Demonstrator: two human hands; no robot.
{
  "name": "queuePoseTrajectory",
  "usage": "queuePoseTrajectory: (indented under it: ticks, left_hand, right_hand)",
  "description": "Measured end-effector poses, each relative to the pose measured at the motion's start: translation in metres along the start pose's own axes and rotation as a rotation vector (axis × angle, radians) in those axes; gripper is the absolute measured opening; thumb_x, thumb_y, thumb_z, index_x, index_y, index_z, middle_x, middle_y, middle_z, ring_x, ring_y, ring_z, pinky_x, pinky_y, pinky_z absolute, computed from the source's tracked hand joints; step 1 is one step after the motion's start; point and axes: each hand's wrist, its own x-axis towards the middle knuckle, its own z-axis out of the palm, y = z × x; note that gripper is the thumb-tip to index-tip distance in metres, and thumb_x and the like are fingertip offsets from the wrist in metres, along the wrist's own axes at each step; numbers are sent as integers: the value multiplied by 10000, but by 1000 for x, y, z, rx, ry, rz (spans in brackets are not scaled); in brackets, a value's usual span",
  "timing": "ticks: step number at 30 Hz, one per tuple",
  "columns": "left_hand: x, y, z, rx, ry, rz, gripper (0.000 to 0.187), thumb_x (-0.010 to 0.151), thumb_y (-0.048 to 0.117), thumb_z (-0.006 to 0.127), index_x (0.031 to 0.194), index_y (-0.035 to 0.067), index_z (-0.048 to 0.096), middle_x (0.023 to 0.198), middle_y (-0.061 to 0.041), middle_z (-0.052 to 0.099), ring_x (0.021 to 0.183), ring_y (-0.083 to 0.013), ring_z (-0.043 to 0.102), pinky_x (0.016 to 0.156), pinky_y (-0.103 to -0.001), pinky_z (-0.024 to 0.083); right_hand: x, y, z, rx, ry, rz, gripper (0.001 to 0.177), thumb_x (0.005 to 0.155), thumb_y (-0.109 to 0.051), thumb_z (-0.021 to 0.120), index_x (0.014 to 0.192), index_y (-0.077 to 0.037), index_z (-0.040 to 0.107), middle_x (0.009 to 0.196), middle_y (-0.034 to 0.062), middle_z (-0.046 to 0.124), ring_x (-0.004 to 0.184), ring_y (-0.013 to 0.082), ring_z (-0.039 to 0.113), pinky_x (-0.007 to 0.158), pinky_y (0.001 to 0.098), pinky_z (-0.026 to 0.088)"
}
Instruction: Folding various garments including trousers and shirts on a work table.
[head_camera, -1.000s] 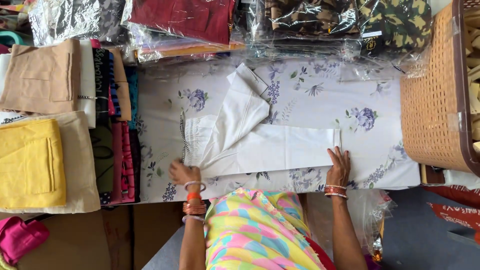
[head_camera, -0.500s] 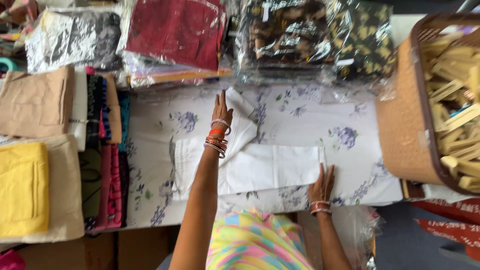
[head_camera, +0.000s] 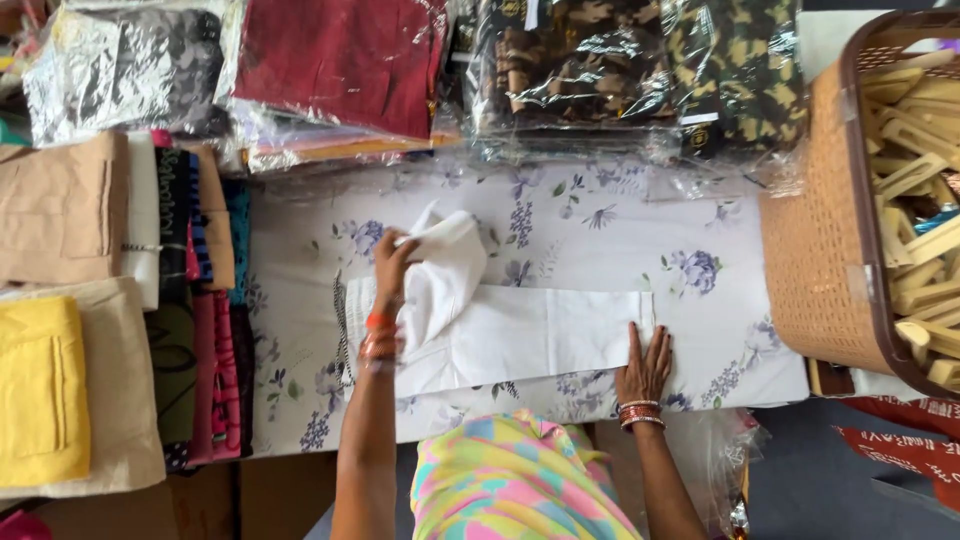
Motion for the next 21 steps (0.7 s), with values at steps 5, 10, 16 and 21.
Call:
queuePoseTrajectory:
  ticks: [5, 10, 16, 21]
  left_hand:
    - [-167, -1, -104, -746, -114, 28, 164, 864, 126, 678, 968, 103, 552, 1109, -39, 596, 1013, -135, 585, 833, -277, 495]
    - [-283, -59, -164, -770, -154, -106, 92, 886, 81, 638, 941, 72, 565, 968, -51, 570, 846, -130, 543, 749, -258, 445]
    - [-317, -98, -183, -168, -18, -729, 111, 914, 116, 644, 893, 92, 538, 850, -26, 558, 730, -147, 530, 628, -323, 471]
    - [-275, -111, -189, 708, 153, -130, 315, 771, -15, 628, 1073, 71, 654, 1038, -134, 721, 934, -253, 677, 797, -394, 533]
  right_hand:
    - [-3, 2, 6, 28, 28, 5, 793, 867, -145, 534, 1623, -269, 331, 1690, 274, 204, 1571, 444, 181, 1265, 570, 155]
    - [-3, 5, 11, 51, 40, 0, 764, 897, -162, 537, 1628, -268, 342, 1695, 277, 205, 1573, 449, 177, 1256, 578, 150]
    - [-5, 5, 11, 48, 49, 9, 829, 864, -120, 539, 1651, -274, 329, 1715, 270, 191, 1592, 446, 162, 1270, 581, 140]
    - [-4, 8, 8, 71, 56, 3, 835, 857, -103, 546, 1646, -262, 324, 1701, 283, 182, 1580, 454, 155, 1259, 591, 137]
